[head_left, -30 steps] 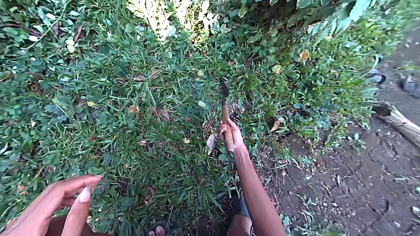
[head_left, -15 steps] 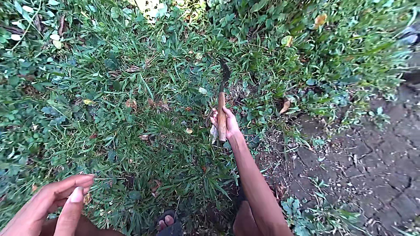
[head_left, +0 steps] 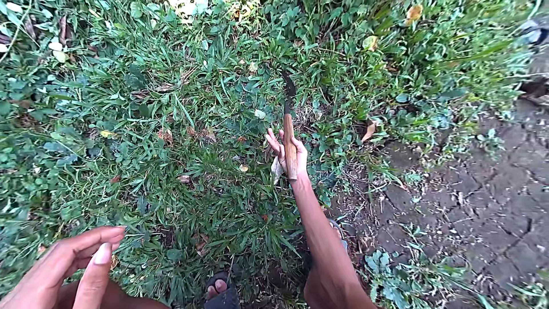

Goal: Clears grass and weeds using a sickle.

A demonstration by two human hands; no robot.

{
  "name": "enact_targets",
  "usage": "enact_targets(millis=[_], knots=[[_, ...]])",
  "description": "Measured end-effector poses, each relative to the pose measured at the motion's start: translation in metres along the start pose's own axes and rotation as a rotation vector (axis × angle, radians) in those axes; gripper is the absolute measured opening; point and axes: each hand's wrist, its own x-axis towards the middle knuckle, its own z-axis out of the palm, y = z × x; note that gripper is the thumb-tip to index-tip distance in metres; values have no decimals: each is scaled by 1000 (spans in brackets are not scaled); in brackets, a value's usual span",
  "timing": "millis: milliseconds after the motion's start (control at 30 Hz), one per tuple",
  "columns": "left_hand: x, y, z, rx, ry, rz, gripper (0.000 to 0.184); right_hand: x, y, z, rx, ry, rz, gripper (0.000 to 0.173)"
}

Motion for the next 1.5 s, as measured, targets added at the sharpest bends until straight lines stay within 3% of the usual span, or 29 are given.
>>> enact_targets(millis=[100, 200, 367, 467, 600, 667, 767, 867, 1033, 1100, 1167, 1233, 1300, 1400, 1500], knots=[[0, -1, 0, 18, -5, 32, 36, 9, 6, -11, 62, -103, 0, 42], [-3, 0, 1, 22, -2, 34, 36, 10, 5, -7, 243, -169, 121, 42], [-1, 1, 2, 17, 7, 31, 36, 15, -8, 1, 285, -141, 316, 42], [-2, 4, 2, 14, 9, 16, 36, 22, -17, -1, 32, -26, 377, 44], [2, 8, 4, -15, 13, 24, 36, 42, -30, -11, -488, 304, 405, 38], [4, 13, 5, -4, 1, 4, 37, 42, -35, -5, -800, 492, 312, 30], [6, 18, 5, -6, -18, -11, 36, 28, -44, -7, -1070, 546, 143, 31], [5, 21, 6, -12, 1, -21, 33, 13, -55, 0, -899, 541, -41, 35], [-9, 21, 0, -7, 46, -46, 35, 25, -90, 0, -496, 500, -525, 46], [-16, 21, -5, 11, 52, -73, 36, 39, -101, -7, -274, 404, -574, 55], [-22, 19, -9, 21, 68, -87, 38, 50, -88, -10, -235, 370, -420, 61], [-24, 16, -11, 19, 92, -77, 39, 53, -52, -9, -395, 378, -76, 57], [-20, 14, -10, -11, 103, -60, 39, 56, -15, 8, -372, 366, 192, 52], [-17, 17, -8, -33, 78, -68, 39, 51, -5, 28, -155, 317, 189, 49], [-11, 23, -3, -14, 47, -48, 38, 43, -19, 18, -323, 381, 85, 35]])
